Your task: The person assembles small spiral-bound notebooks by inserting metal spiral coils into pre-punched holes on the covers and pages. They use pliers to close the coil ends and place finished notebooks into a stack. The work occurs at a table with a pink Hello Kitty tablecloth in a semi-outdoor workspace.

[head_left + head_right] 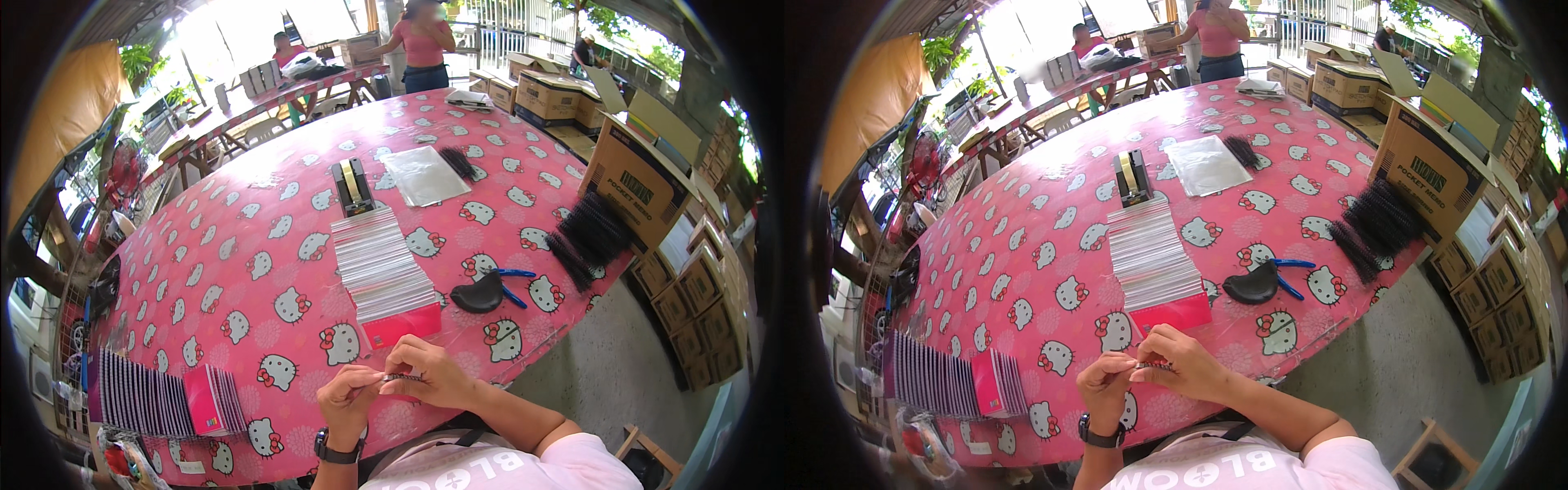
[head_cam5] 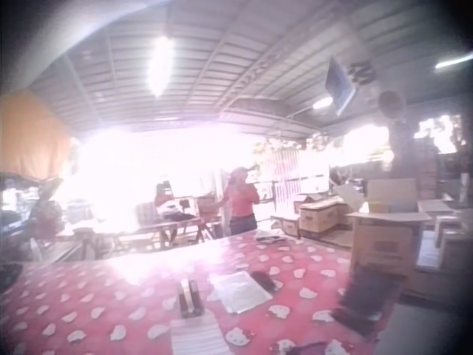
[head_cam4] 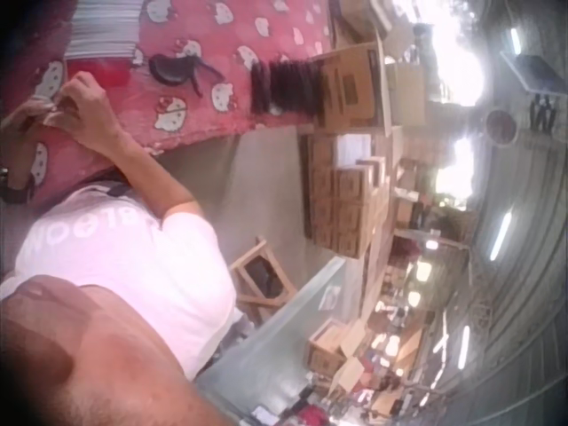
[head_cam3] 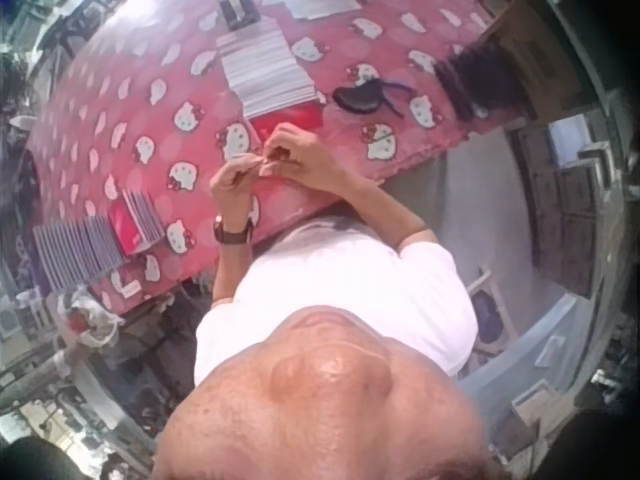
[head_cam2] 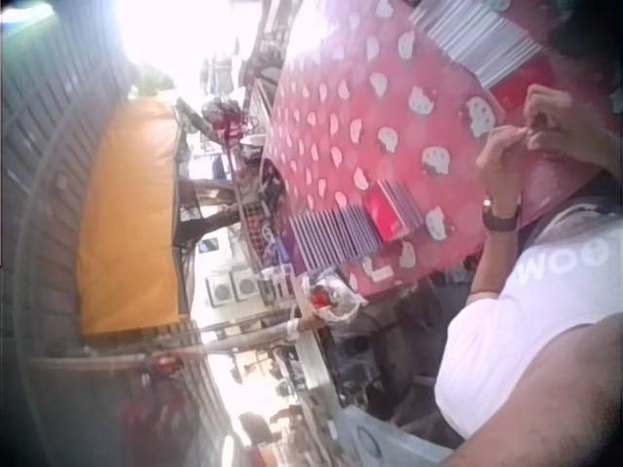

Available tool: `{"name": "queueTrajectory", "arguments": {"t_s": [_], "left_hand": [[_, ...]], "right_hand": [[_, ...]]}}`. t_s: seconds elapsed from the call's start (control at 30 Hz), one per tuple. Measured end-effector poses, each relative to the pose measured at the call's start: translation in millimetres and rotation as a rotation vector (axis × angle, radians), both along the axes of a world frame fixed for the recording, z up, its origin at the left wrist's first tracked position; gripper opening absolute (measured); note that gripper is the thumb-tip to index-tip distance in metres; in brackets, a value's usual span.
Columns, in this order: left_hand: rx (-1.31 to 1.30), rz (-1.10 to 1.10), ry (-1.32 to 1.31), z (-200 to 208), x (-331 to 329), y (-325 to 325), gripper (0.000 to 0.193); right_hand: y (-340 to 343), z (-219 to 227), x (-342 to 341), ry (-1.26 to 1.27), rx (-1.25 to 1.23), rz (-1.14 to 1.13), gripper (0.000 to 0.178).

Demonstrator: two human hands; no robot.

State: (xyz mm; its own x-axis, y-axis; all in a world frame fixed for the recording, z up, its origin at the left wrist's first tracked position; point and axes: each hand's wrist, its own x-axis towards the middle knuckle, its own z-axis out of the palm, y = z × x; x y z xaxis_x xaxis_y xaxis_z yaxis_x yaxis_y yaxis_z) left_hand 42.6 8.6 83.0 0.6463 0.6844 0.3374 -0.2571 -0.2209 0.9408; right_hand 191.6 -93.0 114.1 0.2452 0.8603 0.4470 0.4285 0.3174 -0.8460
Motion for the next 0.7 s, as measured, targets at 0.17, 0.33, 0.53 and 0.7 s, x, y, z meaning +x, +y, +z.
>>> {"name": "queueTrajectory", "arguments": {"t_s": [0.17, 0.33, 0.53, 0.7], "left_hand": [[-0.004, 0.056, 0.03, -3.4, -6.7, -1.3, 0.012], [0.016, 0.155, 0.057, 0.6, -3.4, -4.3, 0.015], [0.083, 0.205, 0.113, 5.6, -16.2, -9.1, 0.018], [0.208, 0.278, 0.079, 3.9, -36.7, -7.2, 0.018]], "right_hand": [[6.6, -0.8, -5.6, -0.062, 0.001, -0.004, 0.015], [14.2, -6.2, -15.2, -0.23, 0.026, -0.078, 0.01], [12.2, -3.0, -28.5, -0.199, -0.01, -0.132, 0.01], [19.6, -3.8, -39.7, 0.207, -0.109, 0.094, 0.015]]}}
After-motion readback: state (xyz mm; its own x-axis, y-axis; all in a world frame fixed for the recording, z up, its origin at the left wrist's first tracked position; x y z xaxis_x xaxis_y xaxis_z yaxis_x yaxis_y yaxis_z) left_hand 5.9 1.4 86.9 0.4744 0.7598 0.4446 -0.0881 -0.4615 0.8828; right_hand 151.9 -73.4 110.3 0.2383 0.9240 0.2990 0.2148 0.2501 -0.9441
